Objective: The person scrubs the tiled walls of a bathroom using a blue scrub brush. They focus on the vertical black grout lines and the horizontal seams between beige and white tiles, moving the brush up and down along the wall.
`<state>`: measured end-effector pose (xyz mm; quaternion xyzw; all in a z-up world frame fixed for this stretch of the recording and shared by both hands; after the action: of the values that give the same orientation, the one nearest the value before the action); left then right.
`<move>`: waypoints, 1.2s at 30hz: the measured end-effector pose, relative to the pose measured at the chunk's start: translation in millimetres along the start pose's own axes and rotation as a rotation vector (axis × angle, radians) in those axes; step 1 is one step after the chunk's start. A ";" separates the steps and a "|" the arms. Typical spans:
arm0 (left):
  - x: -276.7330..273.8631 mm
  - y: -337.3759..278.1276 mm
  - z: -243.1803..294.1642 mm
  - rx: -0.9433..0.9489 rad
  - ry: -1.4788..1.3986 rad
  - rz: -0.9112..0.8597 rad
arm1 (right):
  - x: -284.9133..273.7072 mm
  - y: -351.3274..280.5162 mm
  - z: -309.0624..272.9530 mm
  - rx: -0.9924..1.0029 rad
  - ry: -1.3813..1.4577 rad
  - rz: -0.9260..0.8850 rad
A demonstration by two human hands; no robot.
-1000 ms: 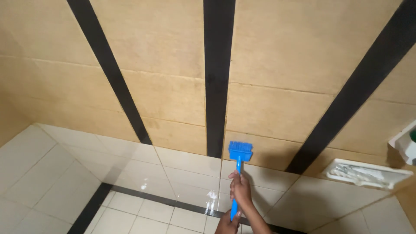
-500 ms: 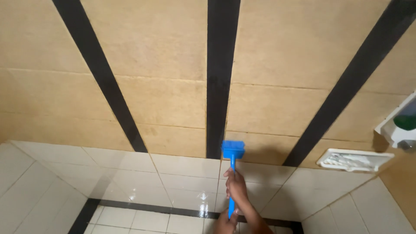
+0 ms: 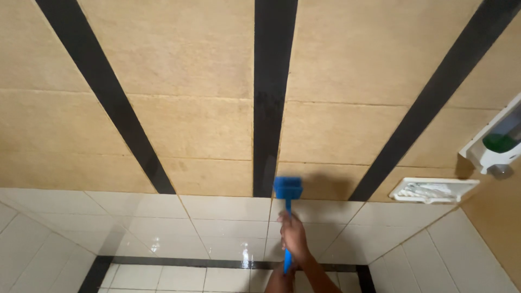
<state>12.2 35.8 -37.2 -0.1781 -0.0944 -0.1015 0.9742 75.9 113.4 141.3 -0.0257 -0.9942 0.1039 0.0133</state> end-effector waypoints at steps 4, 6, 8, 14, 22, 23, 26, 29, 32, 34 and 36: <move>-4.8 0.9 -34.4 0.045 0.143 0.073 | -2.5 -1.2 29.4 0.132 -0.123 0.042; -1.4 -10.5 -27.2 -0.091 0.021 0.056 | -3.7 0.2 38.1 0.157 -0.130 0.062; 2.4 -21.9 -9.8 -0.122 0.078 0.057 | -5.2 -3.4 33.7 0.127 -0.083 0.085; 20.4 -25.0 14.6 -0.132 0.034 -0.037 | -27.2 27.6 69.9 -0.085 -0.032 0.110; 35.6 -22.0 -30.1 -0.289 -0.133 0.028 | -32.5 -5.6 38.2 0.140 -0.256 0.090; 36.8 -20.4 -35.6 -0.289 -0.195 0.014 | -33.3 -6.0 40.6 0.135 -0.246 0.074; 36.0 -14.0 -44.1 -0.208 -0.128 -0.035 | -44.9 14.1 69.6 -0.090 -0.300 0.182; 41.0 -16.7 -20.0 -0.074 -0.037 -0.083 | -44.4 -0.2 31.1 -0.038 -0.288 0.216; 47.0 -8.1 -37.5 -0.148 -0.079 -0.037 | -45.2 -8.7 21.1 0.123 -0.238 0.182; 46.4 4.9 -69.2 -0.158 -0.068 -0.042 | -53.0 -1.8 39.9 0.076 -0.296 0.174; 46.9 6.2 -80.3 -0.173 -0.058 -0.044 | -54.4 -4.8 40.8 0.035 -0.355 0.163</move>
<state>70.6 4.4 -102.8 -0.2623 -0.1173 -0.1254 0.9496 128.7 97.4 101.2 -0.0870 -0.9736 0.1246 -0.1703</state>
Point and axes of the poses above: each hand's wrist, its own y-axis towards the middle knuckle, its own x-axis out of the palm, z = x × y, the point moved 4 cm from there along y, towards the middle knuckle, and after that the axes turned 4 degrees about -y, right-handed, at the moved point
